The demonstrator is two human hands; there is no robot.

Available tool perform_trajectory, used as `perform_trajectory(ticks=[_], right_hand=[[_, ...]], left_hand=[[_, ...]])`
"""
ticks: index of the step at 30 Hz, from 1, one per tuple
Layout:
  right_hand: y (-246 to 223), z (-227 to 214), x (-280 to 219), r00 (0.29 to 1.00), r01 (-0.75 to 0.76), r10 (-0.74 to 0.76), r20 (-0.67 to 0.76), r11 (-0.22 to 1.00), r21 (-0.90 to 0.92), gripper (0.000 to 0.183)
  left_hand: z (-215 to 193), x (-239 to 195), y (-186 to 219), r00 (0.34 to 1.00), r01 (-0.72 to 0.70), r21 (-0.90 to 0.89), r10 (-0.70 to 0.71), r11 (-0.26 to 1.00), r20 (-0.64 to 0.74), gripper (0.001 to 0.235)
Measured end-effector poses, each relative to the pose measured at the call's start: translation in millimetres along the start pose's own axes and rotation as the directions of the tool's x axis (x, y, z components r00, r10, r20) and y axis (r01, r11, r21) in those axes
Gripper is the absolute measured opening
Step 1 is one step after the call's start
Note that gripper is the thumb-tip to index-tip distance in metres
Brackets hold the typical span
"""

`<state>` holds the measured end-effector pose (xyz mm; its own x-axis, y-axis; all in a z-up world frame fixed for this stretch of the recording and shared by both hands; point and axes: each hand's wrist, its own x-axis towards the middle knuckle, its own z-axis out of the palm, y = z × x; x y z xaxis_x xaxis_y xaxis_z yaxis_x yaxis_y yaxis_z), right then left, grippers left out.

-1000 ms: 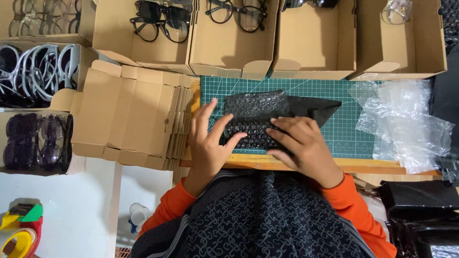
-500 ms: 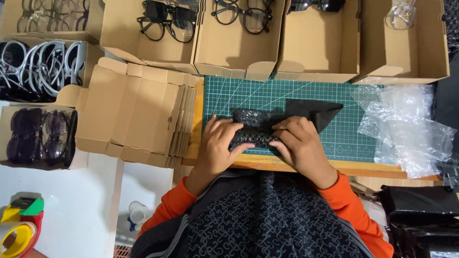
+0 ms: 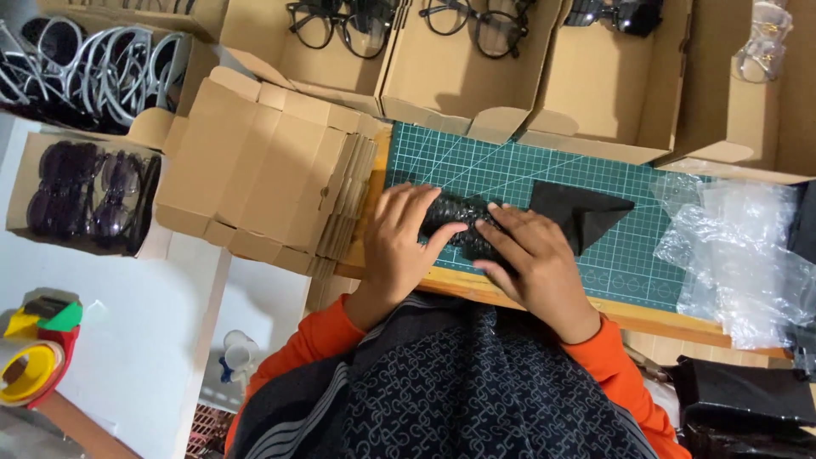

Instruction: Cleaning sunglasses with a cloth and packing them using plastic sleeves, bubble wrap, and a cardboard box.

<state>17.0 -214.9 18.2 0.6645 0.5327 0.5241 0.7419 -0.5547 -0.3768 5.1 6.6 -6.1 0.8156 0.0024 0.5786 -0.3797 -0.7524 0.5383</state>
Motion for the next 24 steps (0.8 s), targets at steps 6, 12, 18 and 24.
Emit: perform_trajectory(ticks=[6, 12, 18, 24], right_hand=[[4, 0, -5, 0.996, -0.060, 0.064, 0.067, 0.997, -0.048, 0.043], [10, 0, -11, 0.988, -0.134, 0.143, 0.060, 0.982, -0.136, 0.046], [23, -15, -20, 0.969, -0.234, 0.246, 0.033, 0.949, -0.212, 0.047], [41, -33, -39, 0.950, -0.310, 0.310, -0.036, 0.924, -0.223, 0.048]], left_hand=[[-50, -5, -34, 0.996, -0.027, 0.386, 0.055, 0.922, -0.063, 0.043], [-91, -1, -45, 0.917, 0.376, 0.329, -0.400, 0.866, 0.006, 0.044], [-102, 5, -42, 0.847, 0.511, 0.224, -0.530, 0.830, 0.034, 0.035], [-86, -6, -54, 0.950, 0.304, 0.328, -0.311, 0.894, -0.033, 0.030]])
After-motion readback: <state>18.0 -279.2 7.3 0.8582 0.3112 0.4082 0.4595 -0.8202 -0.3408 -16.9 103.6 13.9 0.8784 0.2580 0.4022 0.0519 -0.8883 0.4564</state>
